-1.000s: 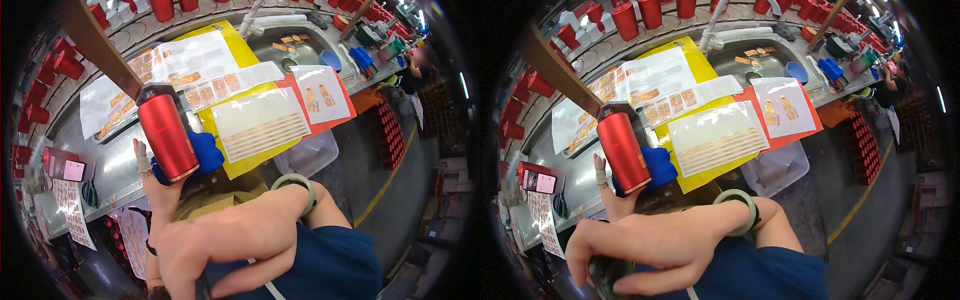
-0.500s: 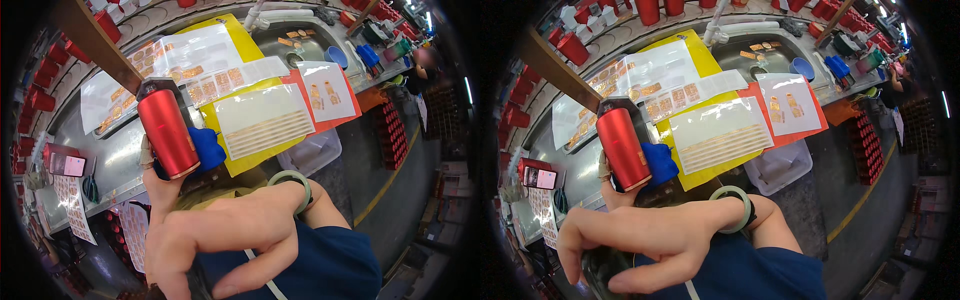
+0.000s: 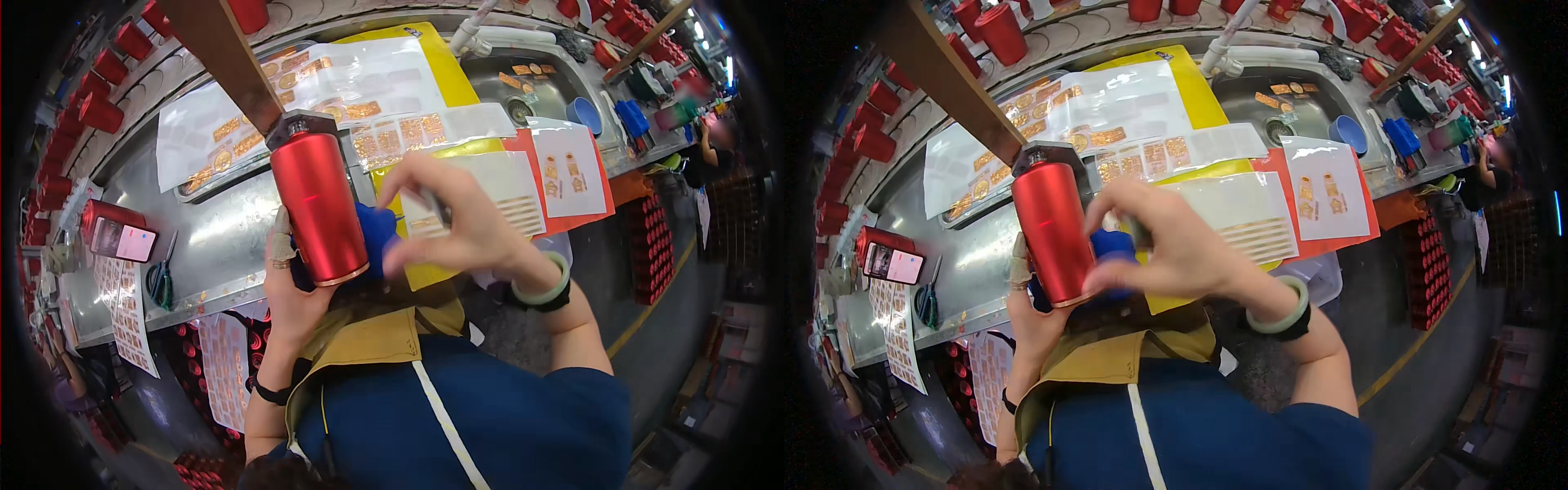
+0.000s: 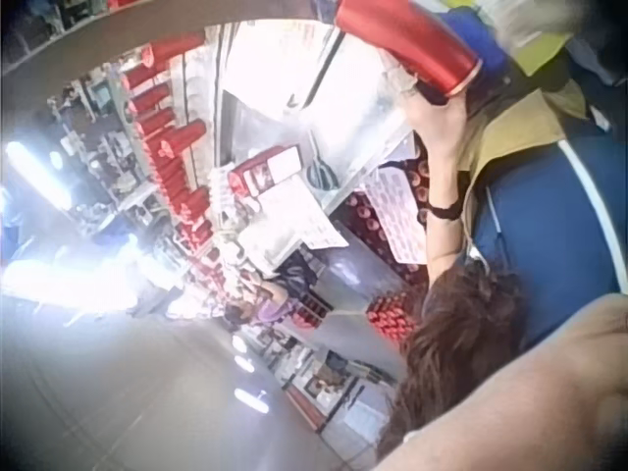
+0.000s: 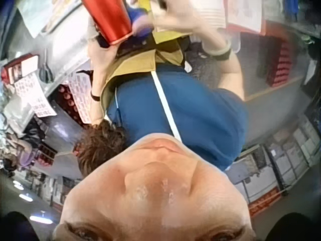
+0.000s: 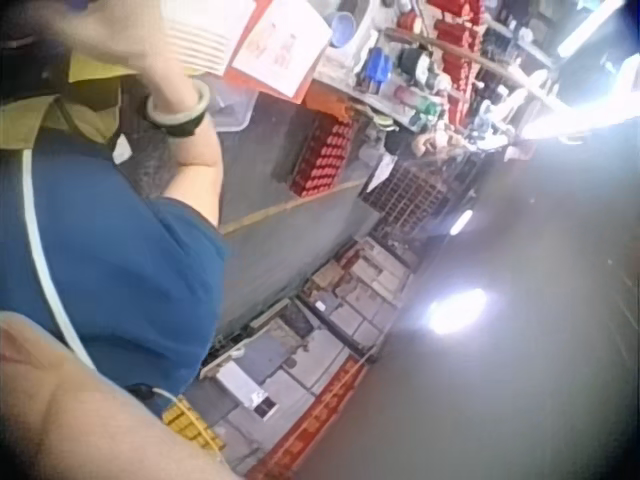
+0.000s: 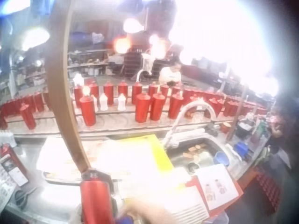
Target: Apply gold and red adhesive labels to red cylindrical liquor bottles using a small scraper tool.
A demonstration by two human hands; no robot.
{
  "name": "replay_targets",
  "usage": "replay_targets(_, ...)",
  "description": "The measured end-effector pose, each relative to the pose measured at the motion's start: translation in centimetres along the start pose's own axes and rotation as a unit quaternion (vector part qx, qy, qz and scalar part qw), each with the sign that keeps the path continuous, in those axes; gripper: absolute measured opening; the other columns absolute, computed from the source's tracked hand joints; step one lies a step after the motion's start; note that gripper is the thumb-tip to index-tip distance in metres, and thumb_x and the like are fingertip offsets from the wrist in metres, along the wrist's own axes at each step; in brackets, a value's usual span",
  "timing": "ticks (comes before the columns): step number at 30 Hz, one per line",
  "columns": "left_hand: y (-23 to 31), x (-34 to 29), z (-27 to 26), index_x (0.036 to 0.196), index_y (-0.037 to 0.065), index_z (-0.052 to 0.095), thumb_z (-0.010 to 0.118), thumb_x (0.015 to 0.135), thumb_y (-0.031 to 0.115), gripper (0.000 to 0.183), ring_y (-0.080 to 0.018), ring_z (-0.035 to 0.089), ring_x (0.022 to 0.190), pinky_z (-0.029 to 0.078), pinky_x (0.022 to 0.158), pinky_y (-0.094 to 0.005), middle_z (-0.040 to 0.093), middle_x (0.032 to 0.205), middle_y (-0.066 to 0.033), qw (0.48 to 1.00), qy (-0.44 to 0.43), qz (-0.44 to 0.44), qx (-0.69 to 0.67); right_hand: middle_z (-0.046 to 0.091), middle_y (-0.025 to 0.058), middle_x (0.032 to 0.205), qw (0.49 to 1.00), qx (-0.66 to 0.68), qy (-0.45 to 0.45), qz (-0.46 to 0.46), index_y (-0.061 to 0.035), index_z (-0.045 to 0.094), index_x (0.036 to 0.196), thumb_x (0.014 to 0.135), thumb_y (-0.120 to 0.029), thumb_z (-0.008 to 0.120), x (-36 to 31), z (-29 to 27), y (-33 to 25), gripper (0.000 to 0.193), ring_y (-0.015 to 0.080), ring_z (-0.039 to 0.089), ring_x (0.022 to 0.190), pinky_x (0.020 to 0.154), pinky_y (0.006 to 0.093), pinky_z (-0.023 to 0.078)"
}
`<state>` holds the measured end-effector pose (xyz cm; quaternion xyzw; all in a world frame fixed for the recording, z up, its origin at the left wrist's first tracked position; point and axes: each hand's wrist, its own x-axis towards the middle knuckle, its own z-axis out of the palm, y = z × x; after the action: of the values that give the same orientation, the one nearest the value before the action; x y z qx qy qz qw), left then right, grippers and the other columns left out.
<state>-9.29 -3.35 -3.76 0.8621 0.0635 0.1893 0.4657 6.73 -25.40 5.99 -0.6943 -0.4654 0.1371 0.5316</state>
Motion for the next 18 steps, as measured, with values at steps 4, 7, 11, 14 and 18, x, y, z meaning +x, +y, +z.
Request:
replay_targets(4,-0.3,-0.2,0.0,0.158,0.0,0.036,0.091,0.074,0.012,0.101,-0.036,0.052,0.138,0.042,0.114,-0.0418,0.05,0.152,-0.0213,1.0,0.0,0.01,0.009,0.067,0.0125,0.098,0.893,-0.421,0.059,0.149,-0.0072,0.067,0.117,0.085,-0.005,0.074,-0.9,-4.4,8.5,0.033,0.0283,0.065,0.091,0.076,0.0399,0.052)
replay_targets(7,0.0,0.2,0.1,0.158,0.0,0.037,0.09,0.074,0.012,0.1,-0.0362,0.052,0.138,0.042,0.114,-0.0421,0.05,0.152,-0.0214,1.0,-0.006,-0.003,-0.003,0.07,0.0095,0.114,0.864,-0.493,0.058,0.082,-0.0095,0.068,0.121,0.081,0.002,0.07,-2.1,-5.2,12.8,0.042,0.03,0.066,0.097,0.079,0.0432,0.053)
replay_targets(11,-0.3,-0.3,0.0,0.157,0.0,0.037,0.089,0.074,0.01,0.098,-0.0365,0.052,0.138,0.043,0.113,-0.0421,0.049,0.153,-0.0214,1.0,-0.006,-0.005,-0.003,0.066,0.0036,0.139,0.828,-0.557,-0.027,0.053,-0.0104,0.067,0.123,0.08,0.001,0.065,-2.9,-5.3,14.5,0.045,0.029,0.066,0.103,0.082,0.0461,0.053)
replay_targets(14,0.0,-0.1,-0.3,0.157,0.0,0.038,0.087,0.075,0.009,0.096,-0.0364,0.052,0.138,0.043,0.113,-0.0419,0.049,0.153,-0.0212,1.0,-0.01,0.006,0.017,0.07,0.0028,0.116,0.76,-0.641,0.022,0.103,-0.0117,0.067,0.114,0.085,-0.005,0.062,-5.0,-8.5,15.8,0.03,0.0284,0.068,0.101,0.081,0.0443,0.054)
replay_targets(18,0.2,0.0,-0.3,0.157,-0.001,0.038,0.085,0.075,0.008,0.095,-0.0362,0.052,0.137,0.043,0.112,-0.0418,0.05,0.152,-0.0206,1.0,-0.008,-0.01,-0.007,0.074,0.0082,0.108,0.824,-0.515,0.048,0.229,-0.0072,0.073,0.112,0.09,-0.007,0.062,-4.0,-13.4,16.5,0.025,0.0317,0.069,0.105,0.085,0.0444,0.056)
